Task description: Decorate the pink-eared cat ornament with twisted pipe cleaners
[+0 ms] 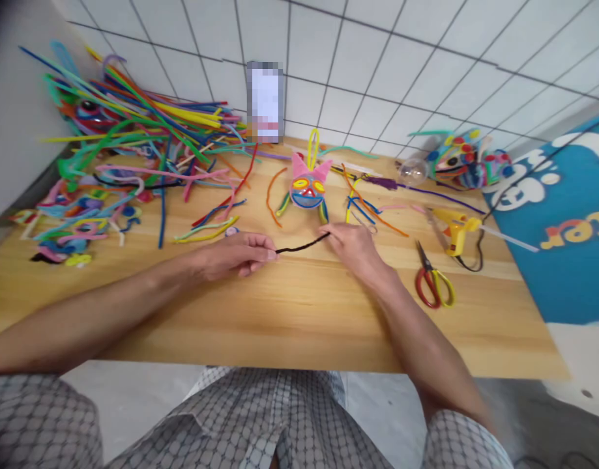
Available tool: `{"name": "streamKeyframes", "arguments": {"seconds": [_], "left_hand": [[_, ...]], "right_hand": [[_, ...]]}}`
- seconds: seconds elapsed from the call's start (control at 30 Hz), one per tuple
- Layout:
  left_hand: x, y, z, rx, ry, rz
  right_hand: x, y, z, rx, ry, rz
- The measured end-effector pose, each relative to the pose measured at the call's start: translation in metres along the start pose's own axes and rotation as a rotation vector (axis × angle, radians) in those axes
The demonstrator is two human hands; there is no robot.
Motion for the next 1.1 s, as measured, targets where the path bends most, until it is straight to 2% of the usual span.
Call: {"name": "streamKeyframes", "arguments": {"seconds": [0.07,0.13,0.27,0.33,0.47,0.6,0.73,0.87,0.97,1.1], "left_hand": [[0.002,0.000,-0.003,0.007,0.042,0.022],[0.003,0.001,-0.005,0.022,0.062,0.054],[0.000,0.009,-0.003,0.080,0.064,0.140],[-0.002,0.013,-0.003,0.128,0.066,0.153],[-0.008,0.021,-0.004,0.268,0.050,0.130],[-0.016,0.029,0.003,0.484,-0.054,0.193],[-0.024,0.024,0.025,0.835,-0.110,0.291],[-0.033,0.004,0.054,1.225,-0.152,0.396],[-0.034,-0.013,0.066,1.408,-0.212,0.391],[-0.032,-0.022,0.071,1.516,-0.268,0.347]], "right_hand": [[-0.003,0.001,0.001,0.292,-0.203,0.025],[-0.008,0.003,-0.003,0.478,-0.335,0.074],[-0.014,0.003,-0.016,0.727,-0.354,0.139],[-0.015,0.002,-0.017,0.754,-0.378,0.154],[-0.019,-0.002,-0.016,0.500,-0.469,0.102],[-0.039,-0.006,-0.008,0.202,-0.513,0.037],[-0.070,-0.021,0.012,-0.148,-0.522,-0.082],[-0.089,-0.024,0.026,-0.510,-0.489,-0.079],[-0.097,-0.026,0.030,-0.611,-0.477,-0.109],[-0.103,-0.031,0.025,-0.647,-0.466,-0.180]]}}
Point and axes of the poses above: each hand's wrist, its own x-axis towards the middle knuckle, its own z-axis out of the palm, y = z × x, the point moved 8 cm from there along x, towards the middle knuckle, and after that the axes turned 4 degrees about -y, right-handed, at the moved point
